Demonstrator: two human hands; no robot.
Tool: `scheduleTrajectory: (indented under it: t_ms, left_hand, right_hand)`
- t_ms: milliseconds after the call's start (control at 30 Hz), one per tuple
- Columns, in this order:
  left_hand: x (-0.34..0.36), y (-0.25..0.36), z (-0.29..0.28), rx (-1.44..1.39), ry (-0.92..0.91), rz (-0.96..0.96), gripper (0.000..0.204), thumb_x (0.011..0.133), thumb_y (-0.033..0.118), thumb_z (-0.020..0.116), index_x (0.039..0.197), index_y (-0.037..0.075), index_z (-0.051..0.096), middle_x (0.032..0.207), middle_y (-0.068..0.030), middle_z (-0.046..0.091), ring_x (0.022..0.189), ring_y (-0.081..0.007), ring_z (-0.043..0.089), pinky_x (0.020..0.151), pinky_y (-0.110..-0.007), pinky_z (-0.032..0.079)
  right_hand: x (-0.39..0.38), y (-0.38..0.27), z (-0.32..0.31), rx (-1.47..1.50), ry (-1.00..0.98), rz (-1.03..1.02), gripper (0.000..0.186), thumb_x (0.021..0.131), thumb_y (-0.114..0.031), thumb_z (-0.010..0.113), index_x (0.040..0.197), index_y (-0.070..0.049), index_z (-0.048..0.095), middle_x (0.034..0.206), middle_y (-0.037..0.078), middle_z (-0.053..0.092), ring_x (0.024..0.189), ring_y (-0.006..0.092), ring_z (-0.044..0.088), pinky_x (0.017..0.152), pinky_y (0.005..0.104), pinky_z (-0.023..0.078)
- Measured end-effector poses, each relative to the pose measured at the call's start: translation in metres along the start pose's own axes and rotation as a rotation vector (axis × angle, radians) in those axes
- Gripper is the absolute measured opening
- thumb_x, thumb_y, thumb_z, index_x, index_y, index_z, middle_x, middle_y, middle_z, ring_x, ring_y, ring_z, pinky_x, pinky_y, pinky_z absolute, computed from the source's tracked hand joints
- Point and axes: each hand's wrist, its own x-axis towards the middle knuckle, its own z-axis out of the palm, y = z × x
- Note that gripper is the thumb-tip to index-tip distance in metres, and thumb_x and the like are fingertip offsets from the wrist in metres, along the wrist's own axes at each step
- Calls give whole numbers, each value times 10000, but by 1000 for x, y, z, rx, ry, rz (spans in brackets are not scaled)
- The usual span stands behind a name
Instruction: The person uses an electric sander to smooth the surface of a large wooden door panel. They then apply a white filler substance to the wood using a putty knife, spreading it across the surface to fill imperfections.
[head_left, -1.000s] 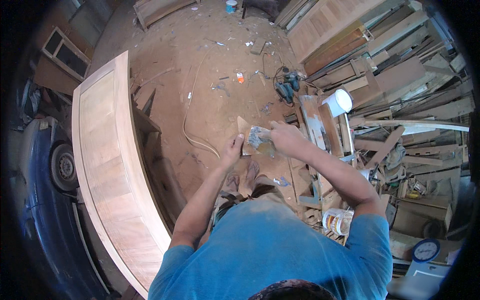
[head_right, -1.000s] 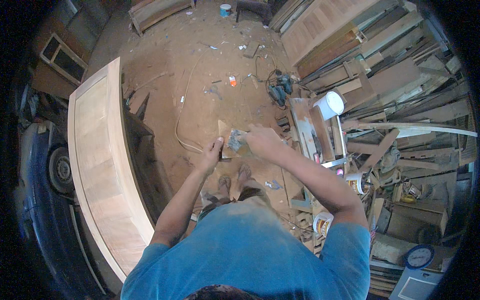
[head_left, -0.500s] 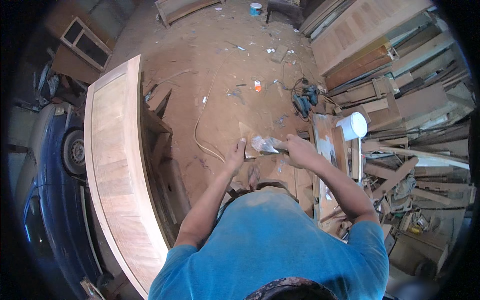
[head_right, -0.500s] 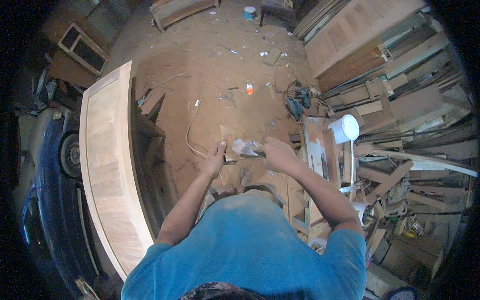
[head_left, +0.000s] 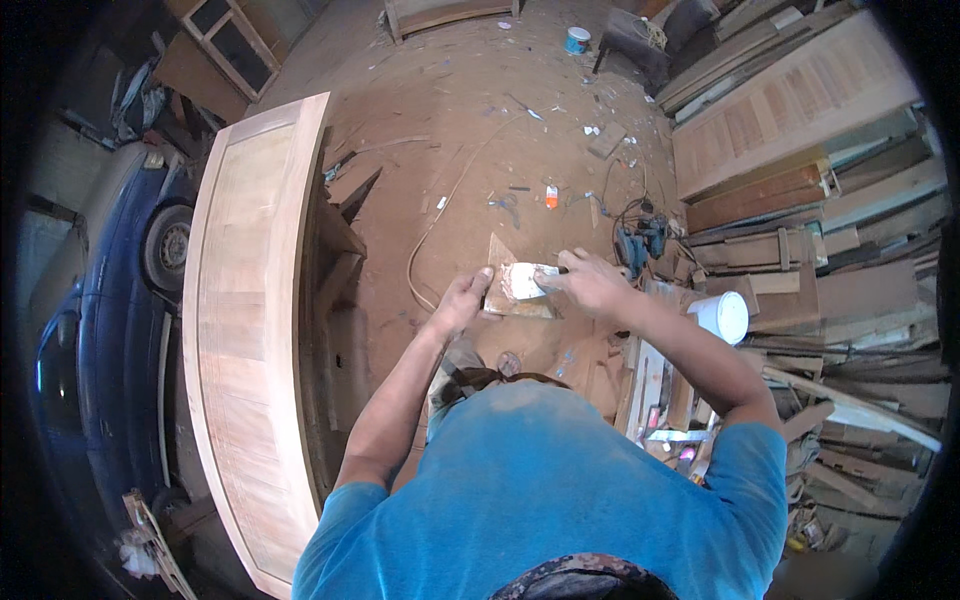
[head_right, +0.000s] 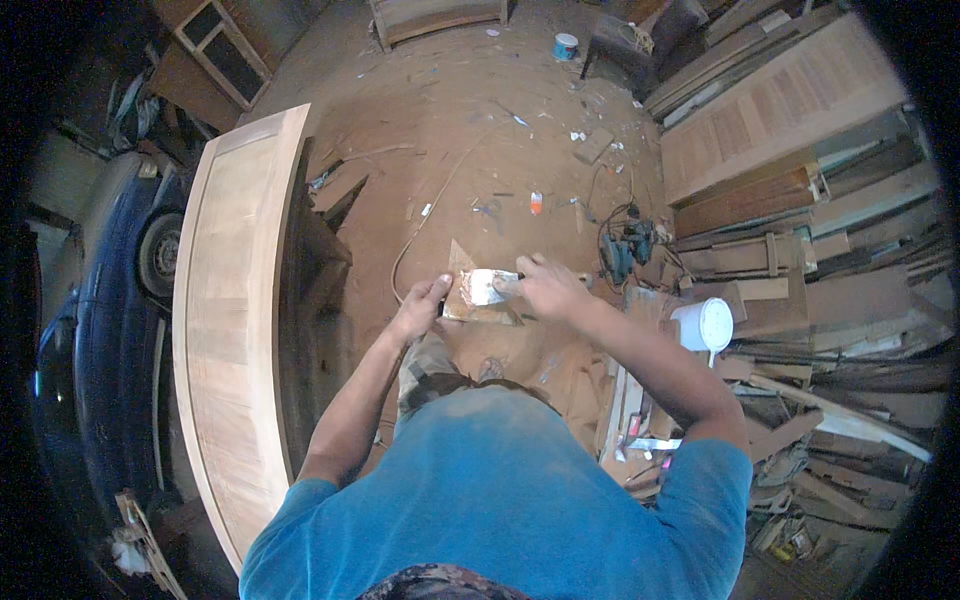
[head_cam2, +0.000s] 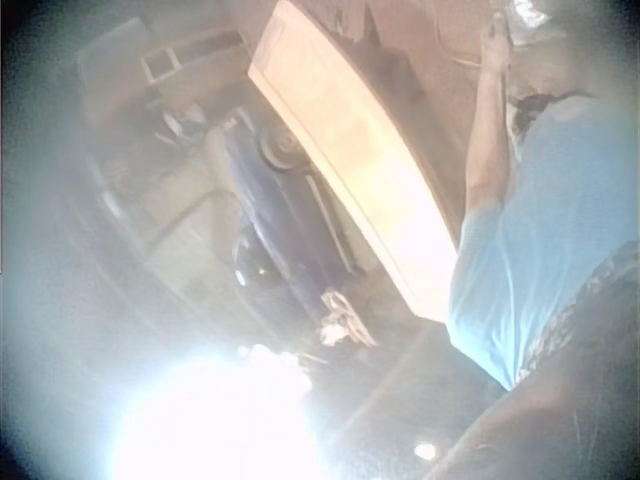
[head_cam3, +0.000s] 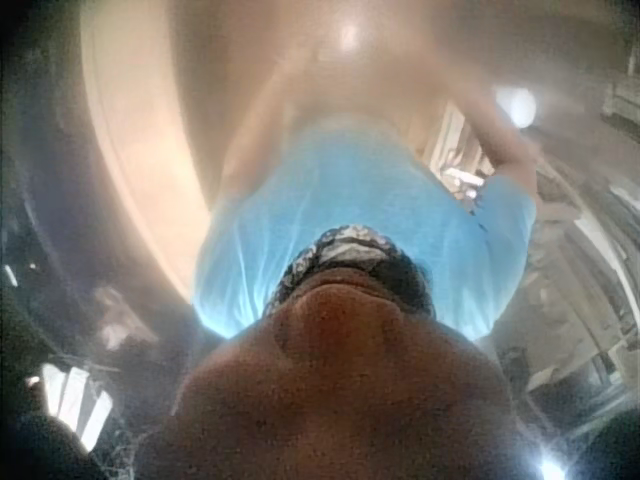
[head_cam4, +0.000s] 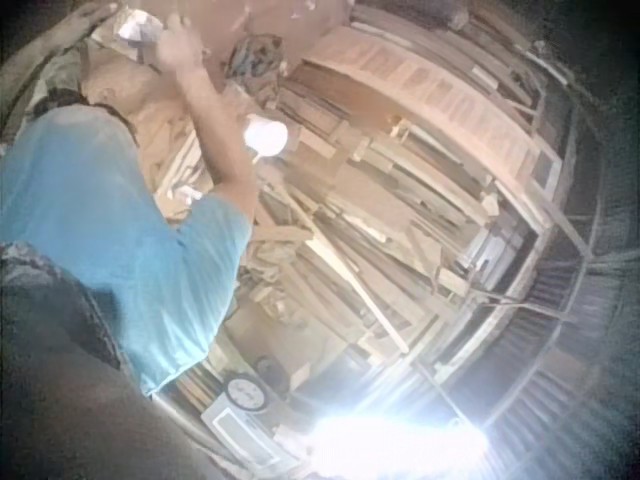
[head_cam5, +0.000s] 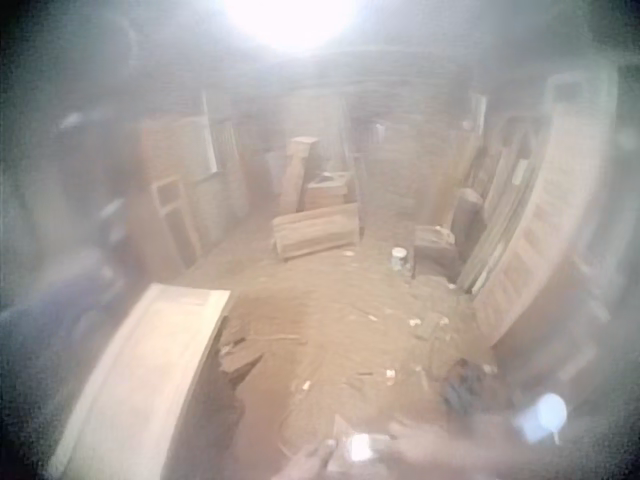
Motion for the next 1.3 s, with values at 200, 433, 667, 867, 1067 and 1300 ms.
scheduleTrajectory:
  t_ms: [200,433,667,867,1067,1300]
  left_hand:
    - [39,-24,-33,-108,56,59,518,1070,437,420,1256,-2,619,1030,-88,698,903,-187,701,760,-354,639]
    - [77,-9,-118,-129,73,210,499,1071,423,433,1175,-8,663,969,-60,700,832,-141,666,732,-328,594]
    - [100,23,-238,-62,175,137,490,1074,406,449,1032,-13,700,880,-20,669,776,-91,582,734,-296,511]
    - [105,55,-330,-151,192,174,443,1079,373,452,1064,-12,670,933,-4,663,859,-91,572,801,-287,486]
    - [127,36,-403,-51,266,297,399,1082,336,447,1074,-6,652,949,10,637,898,-91,549,837,-287,470]
    - [127,70,-432,-98,443,364,382,1059,306,455,1054,-29,639,892,-77,689,846,-174,625,813,-337,492]
  right_hand:
    - [44,-15,-31,-9,-70,50,491,869,-52,555,1303,-253,669,1026,115,537,1039,309,554,858,418,504]
    - [138,-13,-26,-24,-78,3,499,853,-86,607,1314,-269,663,999,107,528,1041,302,563,848,406,514]
    - [270,-3,-34,162,-41,-152,575,804,13,665,1310,-262,669,1065,104,568,987,293,583,830,387,495]
    - [364,-19,-35,168,-127,-124,494,872,-27,642,1302,-267,676,1052,102,574,1002,295,576,843,404,494]
    - [434,-46,-64,91,-228,-80,460,879,-114,658,1309,-277,663,1050,125,582,1066,326,590,844,431,513]
    - [511,-90,-69,94,-200,-94,461,848,-73,628,1289,-202,669,1039,173,605,989,360,635,835,446,525]
